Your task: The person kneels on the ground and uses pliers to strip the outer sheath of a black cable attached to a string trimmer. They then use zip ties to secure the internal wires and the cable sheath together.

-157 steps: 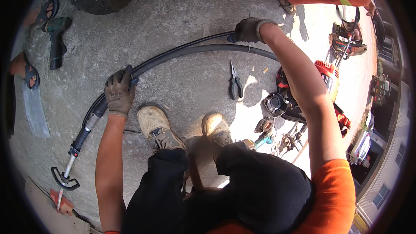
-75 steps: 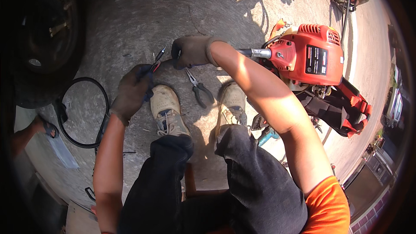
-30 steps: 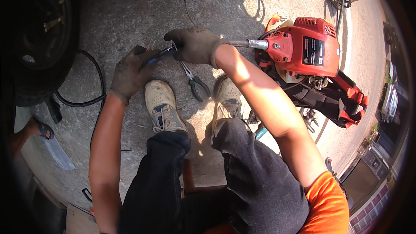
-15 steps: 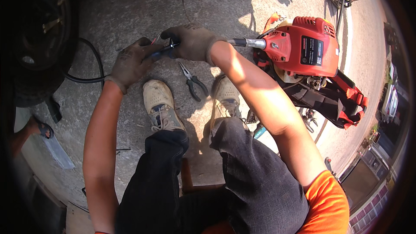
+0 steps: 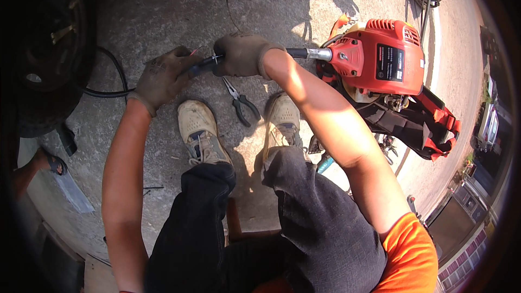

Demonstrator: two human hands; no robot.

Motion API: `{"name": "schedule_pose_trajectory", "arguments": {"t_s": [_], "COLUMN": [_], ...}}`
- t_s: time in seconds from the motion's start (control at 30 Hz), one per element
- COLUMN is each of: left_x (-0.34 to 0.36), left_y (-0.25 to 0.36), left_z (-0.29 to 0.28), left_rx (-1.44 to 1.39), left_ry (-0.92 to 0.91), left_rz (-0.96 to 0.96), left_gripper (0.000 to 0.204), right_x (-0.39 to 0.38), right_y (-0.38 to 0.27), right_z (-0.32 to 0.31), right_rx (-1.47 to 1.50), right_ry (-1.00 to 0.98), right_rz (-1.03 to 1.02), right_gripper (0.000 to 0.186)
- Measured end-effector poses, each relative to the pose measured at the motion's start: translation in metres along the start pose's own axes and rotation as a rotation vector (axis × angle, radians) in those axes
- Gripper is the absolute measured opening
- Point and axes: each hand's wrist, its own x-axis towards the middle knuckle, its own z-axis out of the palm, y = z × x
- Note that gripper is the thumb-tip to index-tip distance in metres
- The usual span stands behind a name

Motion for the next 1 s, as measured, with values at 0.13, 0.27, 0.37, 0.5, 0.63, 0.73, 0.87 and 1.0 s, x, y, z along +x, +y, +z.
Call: {"name": "schedule_pose_trajectory", "arguments": {"t_s": [0.13, 0.27, 0.37, 0.5, 0.63, 0.73, 0.87, 1.0], "left_x": [0.009, 0.012, 0.007, 0.008, 0.014, 0.016, 0.015, 0.016], "left_y": [0.002, 0.013, 0.022, 0.018, 0.023, 0.024, 0.031, 0.035], "left_z": [-0.001, 0.001, 0.0, -0.005, -0.005, -0.003, -0.004, -0.011], "left_rx": [0.198, 0.092, -0.005, -0.106, -0.058, 0.044, 0.144, 0.191], "left_ry": [-0.06, 0.022, 0.07, 0.052, 0.04, 0.029, 0.03, -0.056], "left_rz": [-0.014, -0.063, -0.114, -0.036, -0.056, -0.073, -0.087, -0.071], "left_gripper": [0.039, 0.039, 0.034, 0.033, 0.03, 0.03, 0.032, 0.033], "right_x": [-0.001, -0.005, -0.006, -0.005, -0.002, -0.003, -0.007, -0.004], "right_y": [-0.001, -0.002, -0.003, -0.004, 0.0, -0.002, -0.001, 0.003], "right_z": [0.002, -0.001, -0.003, -0.003, -0.001, 0.003, 0.003, -0.001], "right_rx": [0.008, 0.005, -0.002, 0.0, -0.01, -0.001, 0.034, 0.075], "right_ry": [0.024, 0.031, 0.015, 0.028, 0.045, 0.077, 0.085, 0.025], "right_rz": [0.0, 0.015, 0.026, 0.009, 0.018, 0.029, 0.001, -0.054], "right_gripper": [0.051, 0.052, 0.053, 0.055, 0.054, 0.053, 0.05, 0.047]}}
